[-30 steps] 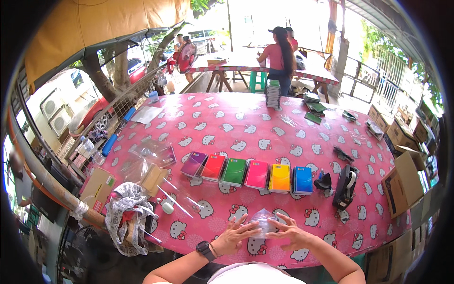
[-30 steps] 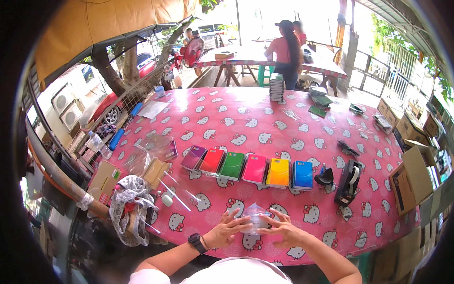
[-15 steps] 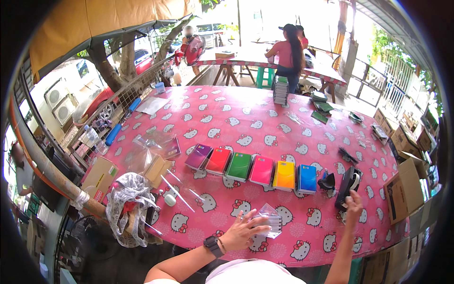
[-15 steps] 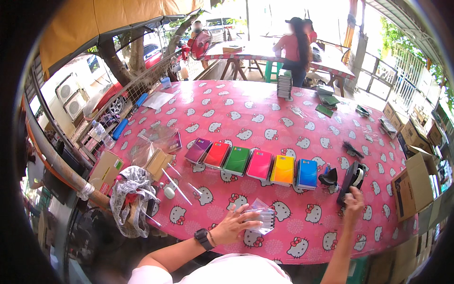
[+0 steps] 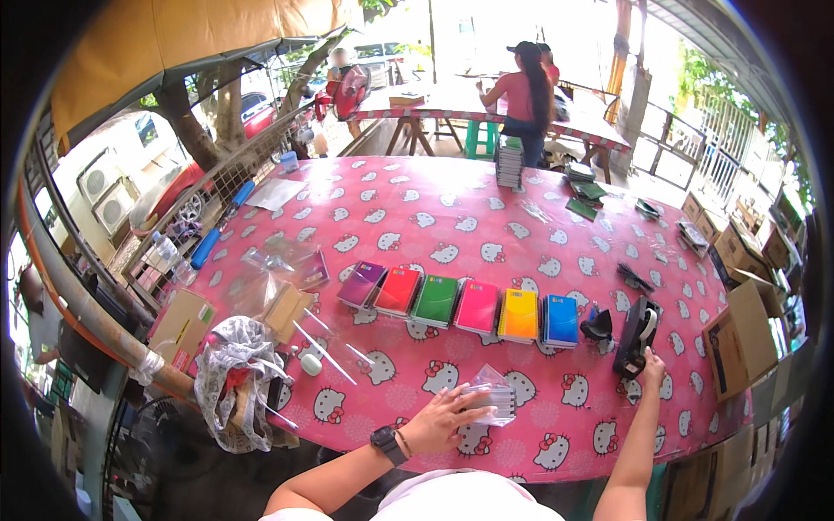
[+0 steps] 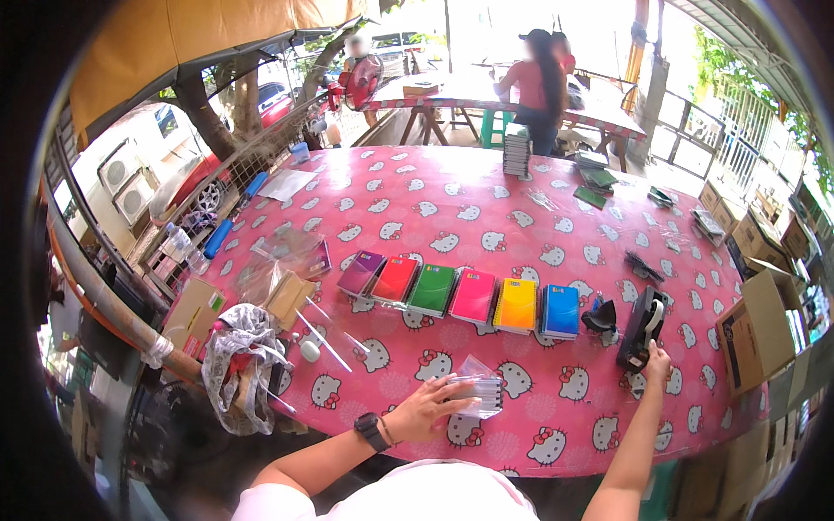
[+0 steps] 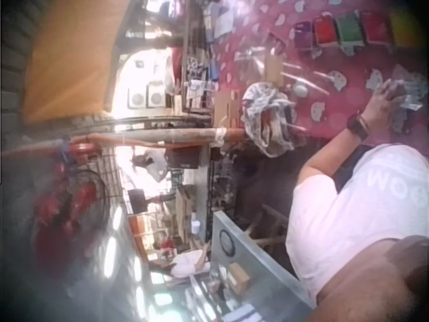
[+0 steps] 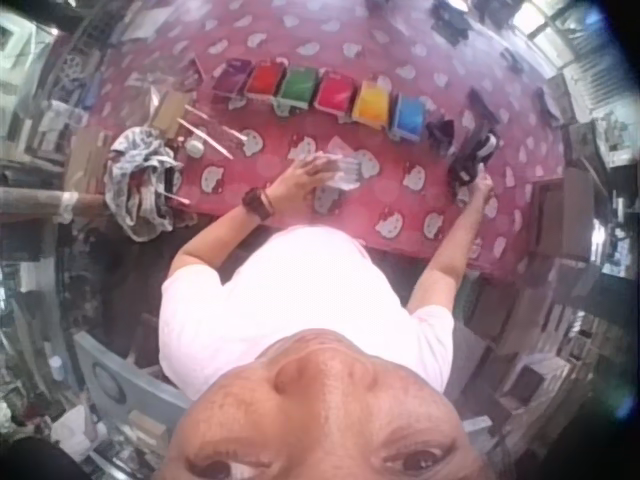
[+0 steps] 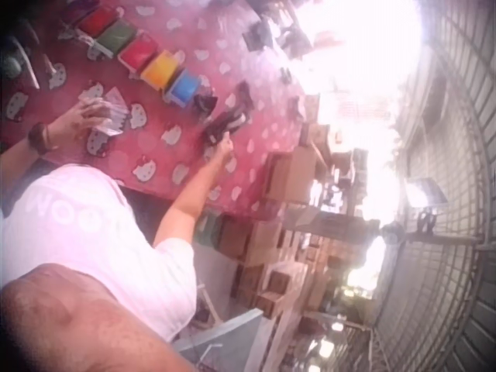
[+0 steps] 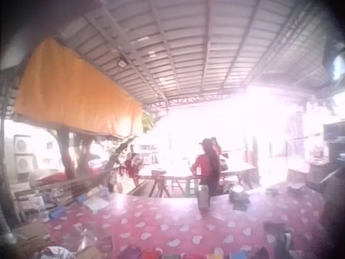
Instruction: The person wraps colorful notebooks in clear plastic sleeves at a table. They pick up each notebook, slide it into a sleeve, and place the wrapped item on the table. The person repeats this process for several notebooks of different colors.
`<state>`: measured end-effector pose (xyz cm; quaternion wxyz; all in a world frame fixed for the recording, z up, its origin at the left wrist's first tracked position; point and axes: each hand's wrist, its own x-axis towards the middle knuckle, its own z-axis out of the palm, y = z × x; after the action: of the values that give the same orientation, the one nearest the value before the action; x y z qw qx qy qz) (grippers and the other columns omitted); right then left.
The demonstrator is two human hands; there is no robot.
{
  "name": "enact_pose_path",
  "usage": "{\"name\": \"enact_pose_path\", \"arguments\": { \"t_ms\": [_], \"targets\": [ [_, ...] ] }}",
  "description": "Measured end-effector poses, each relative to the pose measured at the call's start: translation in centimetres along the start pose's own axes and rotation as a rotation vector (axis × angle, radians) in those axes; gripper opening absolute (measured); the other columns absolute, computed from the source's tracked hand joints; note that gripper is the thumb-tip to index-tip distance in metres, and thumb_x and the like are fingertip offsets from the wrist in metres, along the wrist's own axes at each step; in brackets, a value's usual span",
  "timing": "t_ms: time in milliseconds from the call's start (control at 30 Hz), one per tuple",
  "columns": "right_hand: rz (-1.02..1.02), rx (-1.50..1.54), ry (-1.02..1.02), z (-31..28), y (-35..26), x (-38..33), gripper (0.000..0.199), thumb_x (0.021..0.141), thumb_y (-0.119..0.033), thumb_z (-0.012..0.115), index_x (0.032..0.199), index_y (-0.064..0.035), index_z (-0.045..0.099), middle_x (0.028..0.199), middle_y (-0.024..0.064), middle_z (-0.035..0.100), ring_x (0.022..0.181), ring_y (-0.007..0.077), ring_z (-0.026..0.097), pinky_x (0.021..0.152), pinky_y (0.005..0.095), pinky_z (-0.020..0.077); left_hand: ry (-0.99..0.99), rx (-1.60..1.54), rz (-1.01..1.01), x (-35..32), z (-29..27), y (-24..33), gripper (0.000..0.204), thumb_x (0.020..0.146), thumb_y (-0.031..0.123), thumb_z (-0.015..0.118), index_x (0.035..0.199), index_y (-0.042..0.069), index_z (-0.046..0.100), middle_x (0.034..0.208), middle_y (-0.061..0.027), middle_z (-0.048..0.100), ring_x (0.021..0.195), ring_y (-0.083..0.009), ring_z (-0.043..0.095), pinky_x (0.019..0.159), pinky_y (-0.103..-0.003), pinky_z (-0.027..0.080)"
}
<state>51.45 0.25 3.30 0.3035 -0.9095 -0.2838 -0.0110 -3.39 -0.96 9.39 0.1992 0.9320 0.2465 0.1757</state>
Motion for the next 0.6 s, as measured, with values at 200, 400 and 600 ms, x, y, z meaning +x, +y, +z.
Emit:
{"name": "enact_pose_path", "arguments": {
  "t_ms": [200, 400, 600],
  "targets": [
    [-0.163, 0.215, 0.187, -0.6, 0.4, 0.4, 0.024, 0.084, -0.026, 0.063, 0.091, -0.004, 0.068, 0.088, 0.0116, 0.068, 0.08, 0.0251, 0.064, 0.073, 0.0383, 0.0475, 0.036, -0.048, 0.049, 0.5, 0.0, -0.1, 0.083, 0.063, 0.005, 0.066, 0.138, 0.024, 0.037, 0.147, -0.0039, 0.025, 0.135, -0.0312, 0.025, 0.106, -0.049, 0.03],
    [0.332, 1.142, -0.295, 2.9, 3.8, -4.1, 0.011, 0.087, -0.025, 0.063, 0.085, -0.0134, 0.063, 0.052, -0.0045, 0.043, 0.039, 0.007, 0.035, 0.035, 0.0212, 0.027, 0.072, -0.045, 0.018, 0.4, -0.6, 0.3, 0.081, 0.061, 0.004, 0.066, 0.136, 0.023, 0.04, 0.145, -0.0048, 0.03, 0.133, -0.0307, 0.028, 0.107, -0.047, 0.03],
    [0.565, 1.286, -0.908, 2.1, -1.0, -3.9, 0.008, 0.088, -0.018, 0.061, 0.082, -0.0136, 0.058, 0.059, -0.0056, 0.051, 0.04, 0.003, 0.035, 0.035, 0.0178, 0.024, 0.045, -0.036, -0.011, 0.7, -0.7, 0.7, 0.079, 0.061, 0.004, 0.068, 0.133, 0.026, 0.045, 0.143, -0.0049, 0.033, 0.13, -0.0314, 0.033, 0.104, -0.046, 0.033]
  ]
}}
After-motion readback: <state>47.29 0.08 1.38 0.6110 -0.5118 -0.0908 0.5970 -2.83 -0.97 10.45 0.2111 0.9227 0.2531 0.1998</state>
